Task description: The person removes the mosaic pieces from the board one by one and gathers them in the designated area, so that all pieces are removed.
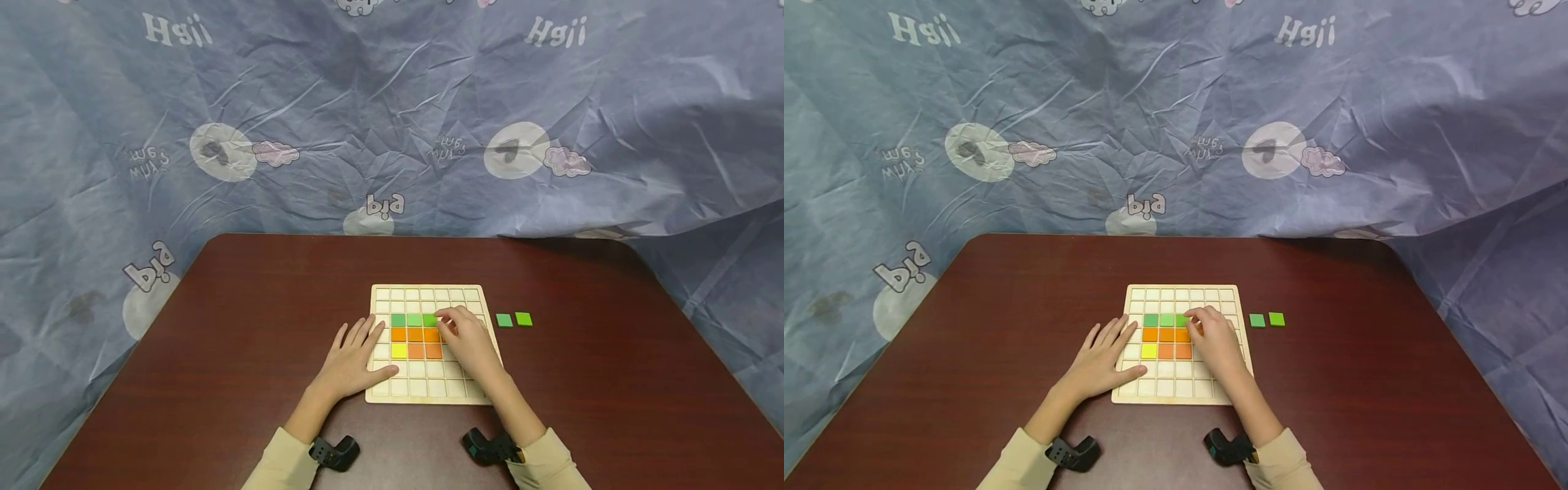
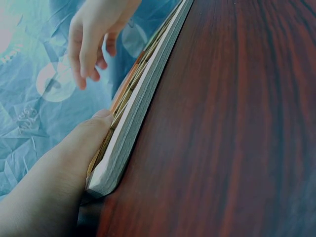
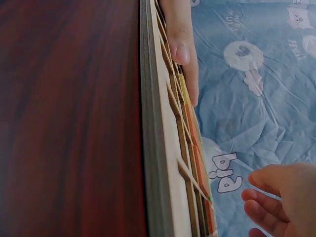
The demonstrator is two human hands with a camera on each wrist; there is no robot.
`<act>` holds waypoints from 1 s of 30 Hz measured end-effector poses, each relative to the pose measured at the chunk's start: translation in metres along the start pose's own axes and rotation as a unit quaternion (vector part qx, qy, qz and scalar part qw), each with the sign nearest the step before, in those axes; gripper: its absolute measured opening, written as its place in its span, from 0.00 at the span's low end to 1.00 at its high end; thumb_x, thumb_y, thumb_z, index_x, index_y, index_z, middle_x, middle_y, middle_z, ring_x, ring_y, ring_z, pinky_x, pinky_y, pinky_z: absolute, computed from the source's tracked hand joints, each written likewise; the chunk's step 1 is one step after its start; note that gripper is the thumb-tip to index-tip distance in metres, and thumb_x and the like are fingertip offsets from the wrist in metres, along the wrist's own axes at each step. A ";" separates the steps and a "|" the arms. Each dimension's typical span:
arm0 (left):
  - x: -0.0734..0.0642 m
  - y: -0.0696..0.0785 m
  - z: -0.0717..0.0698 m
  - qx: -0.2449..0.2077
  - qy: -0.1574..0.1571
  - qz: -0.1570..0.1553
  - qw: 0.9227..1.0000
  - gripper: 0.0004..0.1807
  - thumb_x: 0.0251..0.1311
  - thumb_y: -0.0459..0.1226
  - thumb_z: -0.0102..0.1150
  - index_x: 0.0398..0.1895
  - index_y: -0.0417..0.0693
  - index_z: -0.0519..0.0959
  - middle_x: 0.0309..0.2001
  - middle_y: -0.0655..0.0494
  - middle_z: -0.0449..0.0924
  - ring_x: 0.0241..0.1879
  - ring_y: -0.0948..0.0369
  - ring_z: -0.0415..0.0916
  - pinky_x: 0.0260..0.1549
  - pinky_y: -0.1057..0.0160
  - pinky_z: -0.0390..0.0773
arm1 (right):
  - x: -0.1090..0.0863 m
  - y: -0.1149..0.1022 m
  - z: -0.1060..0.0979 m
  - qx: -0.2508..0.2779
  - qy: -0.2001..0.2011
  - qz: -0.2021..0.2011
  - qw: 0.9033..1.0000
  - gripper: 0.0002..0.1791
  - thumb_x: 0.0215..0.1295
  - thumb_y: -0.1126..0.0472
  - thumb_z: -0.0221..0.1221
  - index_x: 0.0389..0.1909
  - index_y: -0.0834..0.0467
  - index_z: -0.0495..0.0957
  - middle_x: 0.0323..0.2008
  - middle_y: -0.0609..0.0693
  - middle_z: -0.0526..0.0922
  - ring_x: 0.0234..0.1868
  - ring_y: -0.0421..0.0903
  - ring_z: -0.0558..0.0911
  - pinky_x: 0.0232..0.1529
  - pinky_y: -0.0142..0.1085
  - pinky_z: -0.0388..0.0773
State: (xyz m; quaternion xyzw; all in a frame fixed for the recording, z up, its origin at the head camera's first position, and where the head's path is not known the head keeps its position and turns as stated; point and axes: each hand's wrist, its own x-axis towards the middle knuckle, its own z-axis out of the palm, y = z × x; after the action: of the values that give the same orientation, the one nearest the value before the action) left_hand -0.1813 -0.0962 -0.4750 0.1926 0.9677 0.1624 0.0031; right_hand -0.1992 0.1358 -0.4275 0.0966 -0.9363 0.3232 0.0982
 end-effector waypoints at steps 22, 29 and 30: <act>-0.001 0.003 -0.002 -0.001 -0.008 -0.004 1.000 0.48 0.51 0.69 0.39 0.71 0.57 0.47 0.73 0.55 0.44 0.71 0.56 0.43 0.67 0.48 0.39 | 0.013 0.018 0.033 0.027 -0.005 0.044 0.999 0.14 0.60 0.55 0.58 0.46 0.55 0.79 0.36 0.50 0.75 0.39 0.48 0.74 0.43 0.43 0.64; 0.000 0.002 -0.002 0.000 -0.007 -0.006 1.000 0.48 0.51 0.70 0.39 0.72 0.57 0.47 0.73 0.56 0.43 0.72 0.56 0.42 0.68 0.48 0.38 | 0.013 0.019 0.034 0.011 -0.008 0.043 0.999 0.14 0.61 0.54 0.57 0.46 0.54 0.79 0.38 0.51 0.75 0.41 0.49 0.74 0.45 0.43 0.65; 0.001 0.002 -0.002 0.000 -0.009 -0.006 1.000 0.48 0.51 0.70 0.39 0.72 0.57 0.47 0.73 0.56 0.43 0.72 0.57 0.42 0.68 0.48 0.38 | 0.013 0.019 0.034 0.010 -0.007 0.045 0.999 0.14 0.61 0.54 0.57 0.45 0.54 0.79 0.38 0.51 0.75 0.41 0.49 0.74 0.45 0.42 0.65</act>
State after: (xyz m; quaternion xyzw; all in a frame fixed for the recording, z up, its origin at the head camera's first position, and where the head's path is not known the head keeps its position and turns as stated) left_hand -0.1811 -0.0948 -0.4721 0.1878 0.9689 0.1606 0.0130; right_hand -0.2210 0.1277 -0.4620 0.0580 -0.9371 0.3356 0.0762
